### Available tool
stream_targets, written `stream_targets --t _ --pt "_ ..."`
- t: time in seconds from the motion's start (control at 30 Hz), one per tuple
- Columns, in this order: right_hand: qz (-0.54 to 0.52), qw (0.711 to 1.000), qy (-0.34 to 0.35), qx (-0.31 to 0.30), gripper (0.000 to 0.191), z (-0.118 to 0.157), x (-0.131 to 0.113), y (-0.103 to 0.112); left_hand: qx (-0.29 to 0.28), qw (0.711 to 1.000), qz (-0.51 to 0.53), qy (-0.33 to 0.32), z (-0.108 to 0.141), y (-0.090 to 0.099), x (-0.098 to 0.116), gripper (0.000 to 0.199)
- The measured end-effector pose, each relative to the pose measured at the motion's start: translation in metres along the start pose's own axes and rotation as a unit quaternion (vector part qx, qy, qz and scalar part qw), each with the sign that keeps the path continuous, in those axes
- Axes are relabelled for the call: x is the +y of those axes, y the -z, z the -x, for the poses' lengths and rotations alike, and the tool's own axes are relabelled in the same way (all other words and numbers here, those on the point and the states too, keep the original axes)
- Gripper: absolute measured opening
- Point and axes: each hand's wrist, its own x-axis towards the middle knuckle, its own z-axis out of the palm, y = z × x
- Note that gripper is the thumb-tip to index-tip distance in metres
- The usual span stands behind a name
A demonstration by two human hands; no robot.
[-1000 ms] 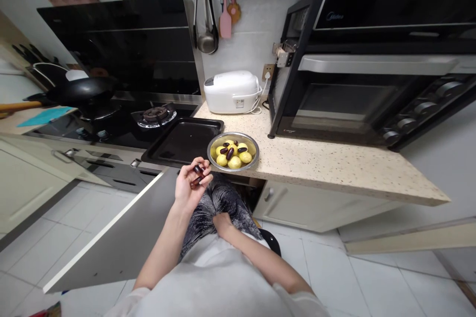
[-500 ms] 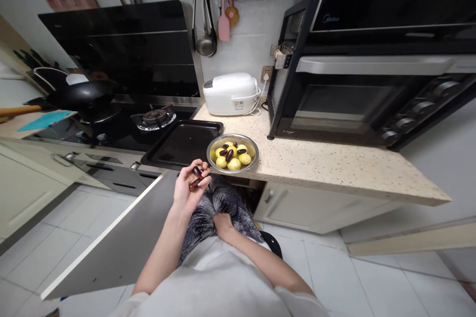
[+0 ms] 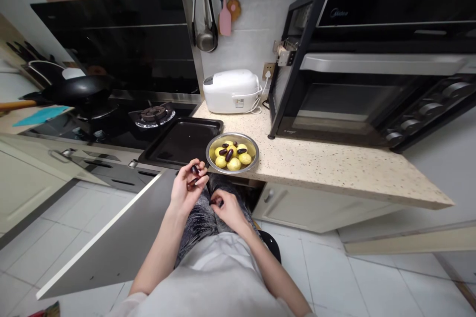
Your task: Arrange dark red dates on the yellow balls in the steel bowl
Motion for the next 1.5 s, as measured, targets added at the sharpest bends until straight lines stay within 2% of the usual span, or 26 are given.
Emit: stream_targets --t 0.1,0.17,0.27,0.37,0.53,0.7,0.87,1.13,1.23,1.33,1.43,1.5 --pt "-0.143 0.983 0.055 0.099 0.015 0.006 -0.020 0.047 -0.001 1.000 0.003 0.004 -0.001 0.001 -0.003 0.006" --pt "-0.175 0.966 0.071 0.177 0.018 0.005 -0.028 0.076 -0.006 1.000 0.000 0.008 -0.001 0.001 -0.006 0.008" --pt "-0.114 0.946 0.075 0.295 0.020 -0.007 -0.028 0.109 -0.013 1.000 -0.008 0.013 0.001 0.000 -0.007 0.010" --pt "-0.004 0.940 0.079 0.333 0.021 -0.026 -0.020 0.124 -0.020 1.000 -0.012 0.013 0.003 -0.001 -0.007 0.011" --pt "0.104 0.934 0.061 0.337 0.020 -0.050 -0.008 0.122 -0.029 0.999 -0.039 -0.012 0.005 -0.001 -0.005 0.015" --pt "0.140 0.930 0.014 0.340 0.010 -0.057 -0.007 0.116 -0.039 0.987 -0.150 -0.052 0.007 -0.003 -0.009 0.021" --pt "0.155 0.928 0.034 0.337 0.015 -0.060 -0.009 0.113 -0.070 0.963 -0.253 -0.067 0.008 -0.003 -0.018 0.026" --pt "0.148 0.936 0.013 0.319 0.021 -0.065 -0.012 0.113 -0.078 0.935 -0.332 -0.097 0.006 0.004 -0.023 0.030" --pt "0.125 0.931 0.026 0.341 0.019 -0.059 -0.014 0.113 -0.078 0.910 -0.387 -0.130 0.006 0.004 -0.023 0.031" --pt "0.064 0.931 0.083 0.351 0.014 -0.043 -0.023 0.110 -0.087 0.876 -0.442 -0.171 0.007 0.004 -0.023 0.028" --pt "-0.015 0.937 0.146 0.318 0.012 -0.020 -0.038 0.104 -0.107 0.862 -0.458 -0.187 0.006 0.005 -0.027 0.030" --pt "-0.051 0.946 0.163 0.274 0.013 -0.006 -0.047 0.099 -0.119 0.860 -0.460 -0.187 0.006 0.007 -0.031 0.035"
